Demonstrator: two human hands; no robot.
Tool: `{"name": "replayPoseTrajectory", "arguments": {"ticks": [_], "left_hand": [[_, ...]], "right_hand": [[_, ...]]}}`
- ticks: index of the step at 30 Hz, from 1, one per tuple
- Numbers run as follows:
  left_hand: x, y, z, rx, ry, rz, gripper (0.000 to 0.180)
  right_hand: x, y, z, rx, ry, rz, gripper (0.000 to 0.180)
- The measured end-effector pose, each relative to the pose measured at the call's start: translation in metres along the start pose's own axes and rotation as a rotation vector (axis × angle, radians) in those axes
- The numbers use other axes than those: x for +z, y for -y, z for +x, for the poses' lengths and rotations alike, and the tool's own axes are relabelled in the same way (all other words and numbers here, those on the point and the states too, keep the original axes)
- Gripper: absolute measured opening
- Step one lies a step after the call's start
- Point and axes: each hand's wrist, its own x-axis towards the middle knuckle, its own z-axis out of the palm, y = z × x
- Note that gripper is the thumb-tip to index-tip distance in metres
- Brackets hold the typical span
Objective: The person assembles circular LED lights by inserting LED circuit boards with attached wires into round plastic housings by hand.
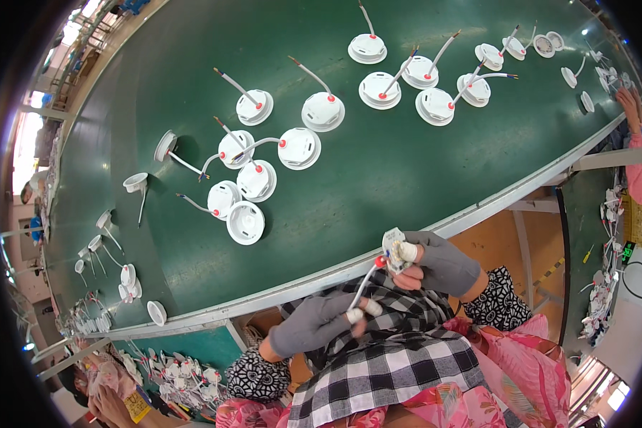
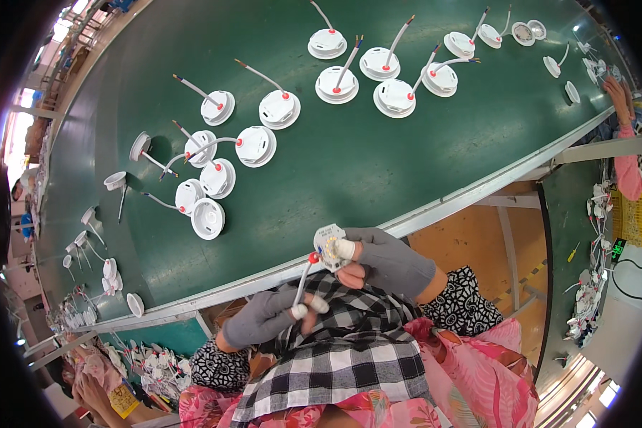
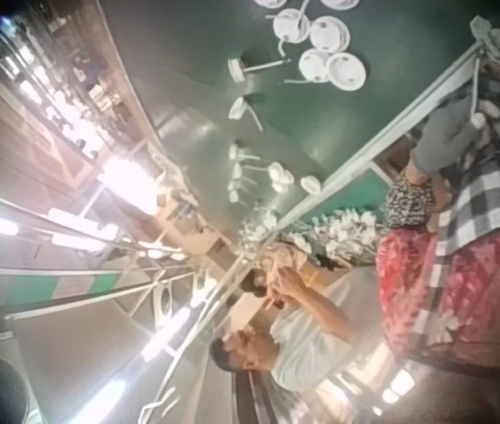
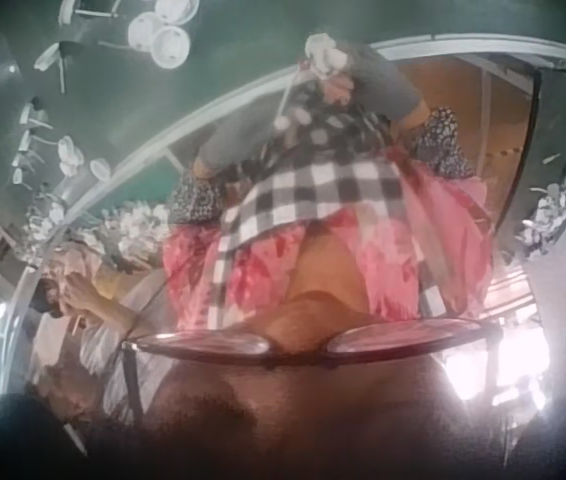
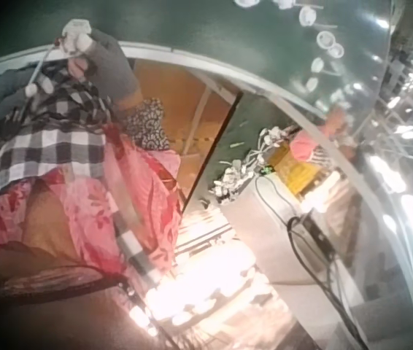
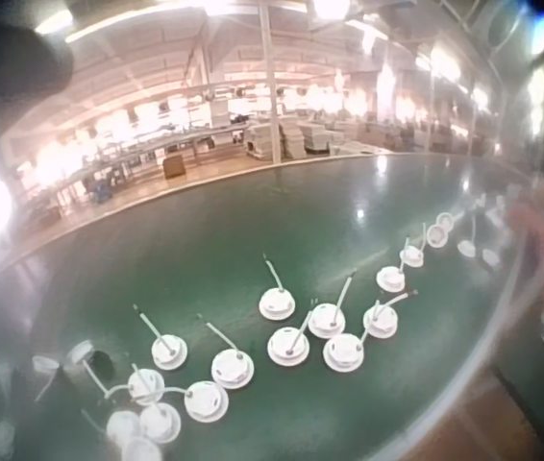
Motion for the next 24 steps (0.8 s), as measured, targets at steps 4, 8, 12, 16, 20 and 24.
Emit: {"name": "replayPoseTrajectory", "arguments": {"ticks": [4, 8, 12, 16, 20, 24], "left_hand": [[-0.012, -0.035, 0.010, -0.009, -0.015, 0.042, 0.036], [0.002, -0.017, 0.023, -0.025, -0.193, 0.027, 0.032], [-0.004, -0.011, 0.022, -0.309, -0.015, -0.322, 0.032], [-0.004, -0.007, 0.021, -0.263, 0.002, -0.405, 0.034], [-0.002, -0.006, 0.019, -0.169, -0.046, -0.356, 0.034], [-0.004, -0.010, 0.021, -0.045, -0.026, -0.274, 0.030]], "right_hand": [[-0.004, -0.005, 0.002, 0.067, 0.062, -0.121, 0.034], [0.003, 0.006, 0.001, 0.066, 0.031, -0.354, 0.031], [-0.023, 0.028, 0.008, -0.397, 0.180, -1.215, 0.026], [-0.018, 0.022, 0.006, -0.327, 0.226, -1.237, 0.027], [0.002, 0.027, 0.006, 0.031, 0.147, -0.942, 0.035], [0.000, 0.016, 0.004, 0.077, 0.137, -0.768, 0.041]]}}
